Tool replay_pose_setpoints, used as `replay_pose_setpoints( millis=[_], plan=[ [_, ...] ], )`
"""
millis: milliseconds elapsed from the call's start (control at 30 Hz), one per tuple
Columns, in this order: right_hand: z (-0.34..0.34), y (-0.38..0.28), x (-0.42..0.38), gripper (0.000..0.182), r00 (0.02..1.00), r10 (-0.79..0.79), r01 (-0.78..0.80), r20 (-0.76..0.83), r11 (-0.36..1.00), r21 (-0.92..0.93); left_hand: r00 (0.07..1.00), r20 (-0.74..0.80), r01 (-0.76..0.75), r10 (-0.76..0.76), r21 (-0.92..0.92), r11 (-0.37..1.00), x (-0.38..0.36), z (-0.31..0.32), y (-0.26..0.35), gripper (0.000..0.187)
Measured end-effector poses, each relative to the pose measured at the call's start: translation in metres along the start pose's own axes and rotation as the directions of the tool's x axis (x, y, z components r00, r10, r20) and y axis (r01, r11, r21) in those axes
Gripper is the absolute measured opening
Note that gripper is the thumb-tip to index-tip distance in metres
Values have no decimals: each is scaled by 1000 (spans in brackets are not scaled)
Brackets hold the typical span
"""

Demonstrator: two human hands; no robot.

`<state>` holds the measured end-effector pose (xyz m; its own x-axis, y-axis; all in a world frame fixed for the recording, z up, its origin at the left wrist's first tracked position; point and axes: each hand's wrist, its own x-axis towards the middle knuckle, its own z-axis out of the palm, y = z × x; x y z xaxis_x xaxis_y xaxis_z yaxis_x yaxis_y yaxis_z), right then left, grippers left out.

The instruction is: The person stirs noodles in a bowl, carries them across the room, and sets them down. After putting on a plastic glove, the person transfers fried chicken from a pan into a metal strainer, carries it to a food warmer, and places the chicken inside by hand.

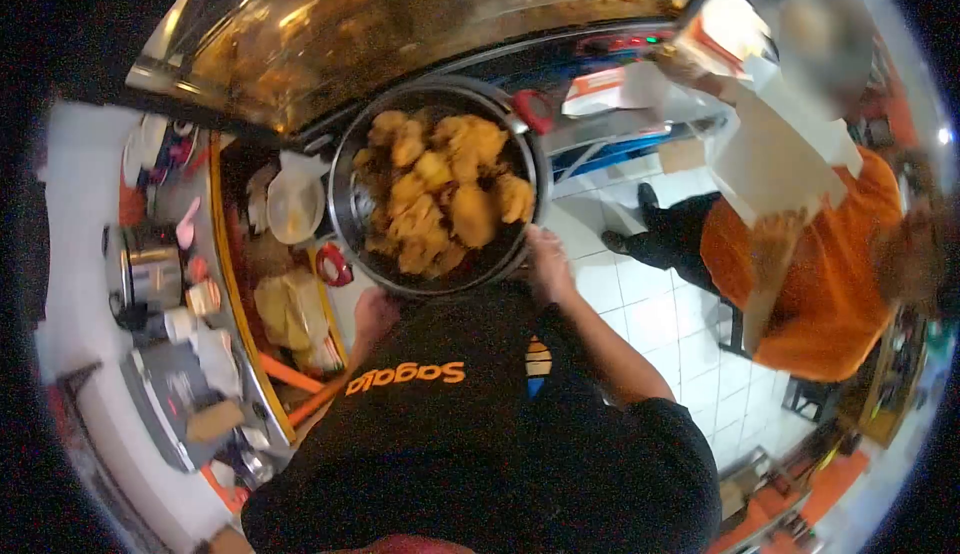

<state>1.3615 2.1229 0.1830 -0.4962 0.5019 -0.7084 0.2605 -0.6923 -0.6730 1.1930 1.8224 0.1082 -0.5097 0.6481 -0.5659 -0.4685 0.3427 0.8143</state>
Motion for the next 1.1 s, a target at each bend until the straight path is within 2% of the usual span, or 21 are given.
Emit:
replay_pose_setpoints(
  millis=[33,67,100,133,167,200,267,333,400,433,467,533,600,667,800,833,867,933,1000,1067,1100],
  plan=[
    [2,-7,-5,54,996,-88,90,16,981,-174,994,-1,-91,113,588,803,7,12,0,31],
    [-9,0,3,54,996,-80,86,36,978,-188,993,-25,-79,114,580,811,3,27,12,31],
    [-27,11,19,39,962,-225,274,157,794,-543,986,-165,30,-39,-55,998,-5,45,36,33],
    [-38,17,32,40,895,-309,436,321,455,-777,957,-173,57,-232,-673,738,-10,54,49,36],
    [-40,17,32,33,902,-315,385,294,280,-880,989,-129,-23,-70,-612,790,-8,54,44,38],
    [-41,18,32,33,899,-316,391,302,269,-880,989,-133,-32,-64,-618,785,-7,51,39,38],
    [-41,13,34,34,825,-523,284,-214,710,-644,975,-208,-41,-82,-528,848,-4,52,36,35],
    [2,-41,9,29,621,-673,337,-402,692,-638,977,-202,-52,-63,-521,852,-4,52,42,34],
    [53,-75,-13,34,633,-753,646,-179,641,-414,979,-193,-49,-58,-508,860,-7,53,42,33],
    [76,-94,-31,42,601,-796,700,74,479,-530,971,-220,-28,-95,-497,867,-7,54,42,33],
    [94,-105,-35,45,470,-797,696,379,70,-715,961,-245,-8,-126,-484,875,-6,53,44,33],
    [130,-99,-32,70,507,-691,654,515,-80,-752,965,-238,2,-107,-403,915,-4,49,42,33],
    [152,-89,-22,73,491,-709,608,505,-136,-782,970,-228,10,-86,-316,949,-6,50,49,33],
    [162,-92,-17,75,554,-628,520,546,-251,-816,946,-305,-17,-108,-382,924,-13,59,60,32],
    [160,-88,-16,62,557,-560,533,613,-325,-781,971,-238,-120,36,-349,929,2,43,33,33],
    [158,-80,-14,58,471,-637,537,611,-342,-771,970,-240,-117,31,-356,927,0,42,27,33],
    [158,-77,-12,58,473,-632,537,614,-346,-769,968,-245,-33,-56,-347,937,-9,50,48,34],
    [159,-75,-8,55,465,-670,587,578,-256,-768,959,-248,48,-138,-338,940,-13,53,56,34],
    [158,-76,-3,54,491,-661,583,567,-235,-778,978,-204,-134,45,-448,884,-8,53,48,32],
    [154,-80,-4,53,517,-651,578,555,-213,-788,978,-203,-141,41,-507,851,-3,55,43,31],
    [152,-82,-9,52,481,-703,692,524,-63,-719,972,-235,-158,27,-562,812,-4,54,40,30]
  ],
)
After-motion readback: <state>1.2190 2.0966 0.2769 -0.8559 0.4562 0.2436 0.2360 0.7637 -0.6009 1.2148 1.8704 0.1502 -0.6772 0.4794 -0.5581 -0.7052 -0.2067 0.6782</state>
